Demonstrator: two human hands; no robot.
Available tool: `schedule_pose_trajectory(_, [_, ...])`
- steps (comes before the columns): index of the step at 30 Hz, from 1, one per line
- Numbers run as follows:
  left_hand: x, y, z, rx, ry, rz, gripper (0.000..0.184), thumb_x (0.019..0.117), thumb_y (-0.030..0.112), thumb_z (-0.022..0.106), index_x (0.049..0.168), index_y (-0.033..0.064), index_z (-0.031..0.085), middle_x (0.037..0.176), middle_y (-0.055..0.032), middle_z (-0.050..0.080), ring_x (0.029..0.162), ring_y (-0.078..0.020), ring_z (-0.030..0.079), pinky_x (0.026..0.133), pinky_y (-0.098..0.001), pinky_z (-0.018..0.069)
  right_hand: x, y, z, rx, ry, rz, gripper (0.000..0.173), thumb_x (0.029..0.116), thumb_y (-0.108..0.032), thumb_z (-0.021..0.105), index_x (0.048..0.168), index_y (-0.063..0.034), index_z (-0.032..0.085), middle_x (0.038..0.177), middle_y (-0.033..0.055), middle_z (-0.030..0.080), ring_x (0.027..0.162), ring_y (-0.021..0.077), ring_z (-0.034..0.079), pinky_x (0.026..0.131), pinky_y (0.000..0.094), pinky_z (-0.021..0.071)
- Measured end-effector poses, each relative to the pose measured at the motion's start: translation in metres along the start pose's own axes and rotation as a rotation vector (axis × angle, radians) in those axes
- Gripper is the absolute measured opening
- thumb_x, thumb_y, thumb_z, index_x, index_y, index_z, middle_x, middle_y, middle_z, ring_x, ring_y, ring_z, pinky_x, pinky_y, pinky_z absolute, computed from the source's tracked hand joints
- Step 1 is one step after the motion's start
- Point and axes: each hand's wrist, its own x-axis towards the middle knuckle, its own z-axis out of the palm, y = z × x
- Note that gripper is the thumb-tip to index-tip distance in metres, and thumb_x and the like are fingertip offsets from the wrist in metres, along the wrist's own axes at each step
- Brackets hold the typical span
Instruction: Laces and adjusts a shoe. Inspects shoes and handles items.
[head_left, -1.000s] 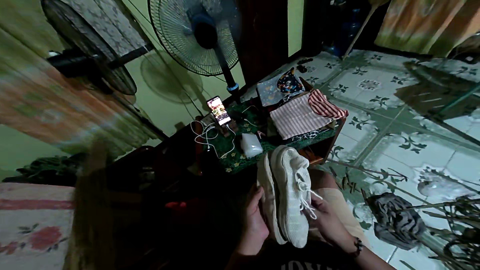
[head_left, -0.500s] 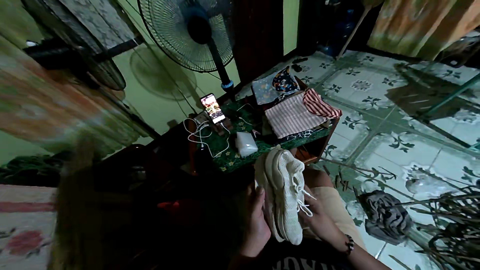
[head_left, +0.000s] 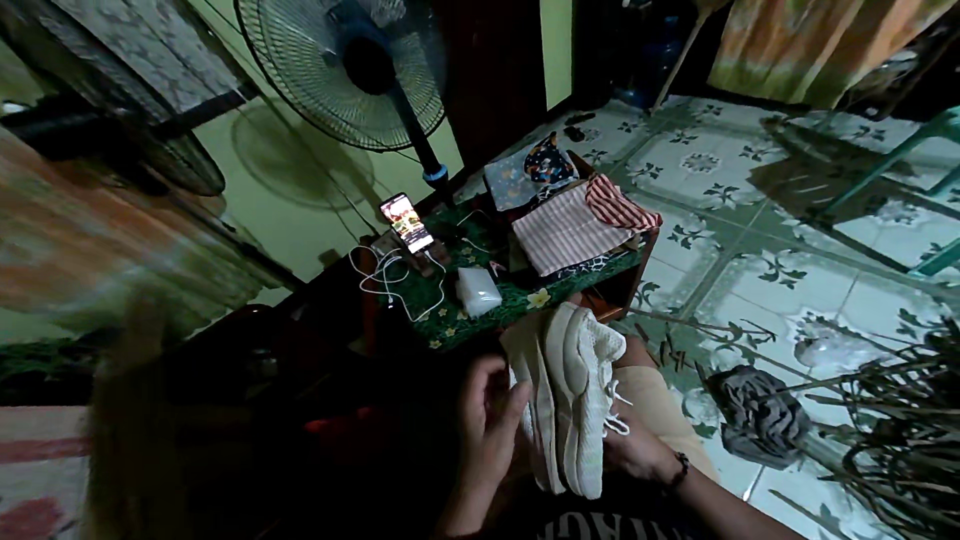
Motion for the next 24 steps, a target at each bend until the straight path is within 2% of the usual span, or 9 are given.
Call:
schedule_pose_trajectory(2, [0.015,0.008,-0.012,0.152,-0.005,0.143,0.069,0.0922,0.048,0.071,0.135,-0.0014,0.05,0.127,-0.0107,0.06,0.114,-0.0163,0.061,0.091,-0.0334,0.0564,0.001,0.002,-0.008,0.025,-0.053,0.011,0.033,0.0914,-0.013,0.073,0.123,-0.017,0.062,0.107,-0.0098,0.074,0.098,0.0023,0.07,0.09,0.0253,0.0589])
schedule_pose_trajectory(4, [0.031,0.021,-0.021,0.202,-0.085,0.189,0.084,0.0901,0.054,0.071,0.151,0.007,0.039,0.147,-0.0118,0.05,0.131,-0.0209,0.054,0.102,-0.04,0.0525,0.004,0.007,-0.015,0.062,-0.105,-0.001,0.035,0.0889,-0.017,0.077,0.122,-0.0187,0.065,0.109,-0.0087,0.075,0.099,0.0036,0.07,0.091,0.0266,0.0589])
schedule_pose_trajectory(6, [0.045,0.036,-0.024,0.213,-0.219,0.174,0.08,0.0922,0.055,0.068,0.155,0.0156,0.039,0.156,-0.008,0.046,0.139,-0.0217,0.048,0.109,-0.0439,0.0476,0.006,0.007,-0.019,0.077,-0.154,0.0,0.034,0.0877,-0.022,0.08,0.12,-0.0215,0.068,0.109,-0.0095,0.075,0.1,0.0029,0.07,0.091,0.026,0.0588])
schedule_pose_trajectory(9, [0.066,0.049,-0.02,0.171,-0.428,0.15,0.061,0.0965,0.044,0.066,0.148,0.0138,0.053,0.147,-0.0042,0.055,0.133,-0.0174,0.054,0.109,-0.0408,0.0494,0.007,0.005,-0.024,0.039,-0.173,0.0,0.035,0.0859,-0.025,0.081,0.118,-0.0223,0.069,0.107,-0.0112,0.075,0.097,0.0013,0.07,0.089,0.0245,0.0589])
schedule_pose_trajectory(12, [0.081,0.055,-0.013,0.169,-0.564,0.121,0.054,0.0937,0.035,0.072,0.141,0.0101,0.06,0.14,-0.0045,0.061,0.126,-0.0153,0.06,0.104,-0.0381,0.0543,0.011,0.002,-0.032,-0.03,-0.211,-0.037,0.039,0.086,-0.027,0.081,0.123,-0.0235,0.069,0.112,-0.0138,0.074,0.101,-0.0008,0.068,0.092,0.023,0.0574])
schedule_pose_trajectory(16, [0.095,0.059,-0.007,0.229,-0.688,0.124,0.024,0.0879,0.021,0.077,0.107,0.0073,0.074,0.109,-0.0012,0.072,0.102,-0.0081,0.068,0.088,-0.0288,0.0591,0.012,-0.011,-0.031,-0.086,-0.234,-0.065,0.038,0.0861,-0.023,0.079,0.123,-0.0249,0.07,0.113,-0.0159,0.073,0.103,-0.0029,0.067,0.093,0.0213,0.0566])
schedule_pose_trajectory(18, [0.1,0.056,-0.007,0.228,-0.745,0.137,0.011,0.0885,0.016,0.075,0.093,0.0066,0.075,0.104,-0.0014,0.072,0.098,-0.0077,0.068,0.083,-0.026,0.059,0.012,-0.016,-0.031,-0.121,-0.24,-0.079,0.036,0.088,-0.023,0.078,0.123,-0.0256,0.071,0.114,-0.0173,0.073,0.104,-0.0047,0.066,0.094,0.0199,0.056])
schedule_pose_trajectory(21, [0.099,0.055,-0.006,0.227,-0.722,0.143,0.007,0.0898,0.011,0.074,0.09,0.0045,0.074,0.1,-0.0027,0.072,0.093,-0.0083,0.068,0.08,-0.0249,0.0593,0.014,-0.019,-0.033,-0.174,-0.266,-0.13,0.037,0.0891,-0.015,0.075,0.124,-0.026,0.07,0.115,-0.0203,0.071,0.105,-0.0073,0.065,0.095,0.0178,0.0544])
schedule_pose_trajectory(24, [0.094,0.061,-0.005,0.225,-0.639,0.08,0.004,0.0912,0.007,0.072,0.09,0.0039,0.071,0.089,-0.0027,0.072,0.079,-0.0094,0.07,0.072,-0.0263,0.0622,0.024,-0.02,-0.04,-0.23,-0.439,-0.195,0.044,0.093,-0.018,0.072,0.136,-0.024,0.065,0.127,-0.0172,0.068,0.114,-0.0039,0.062,0.1,0.0205,0.0528])
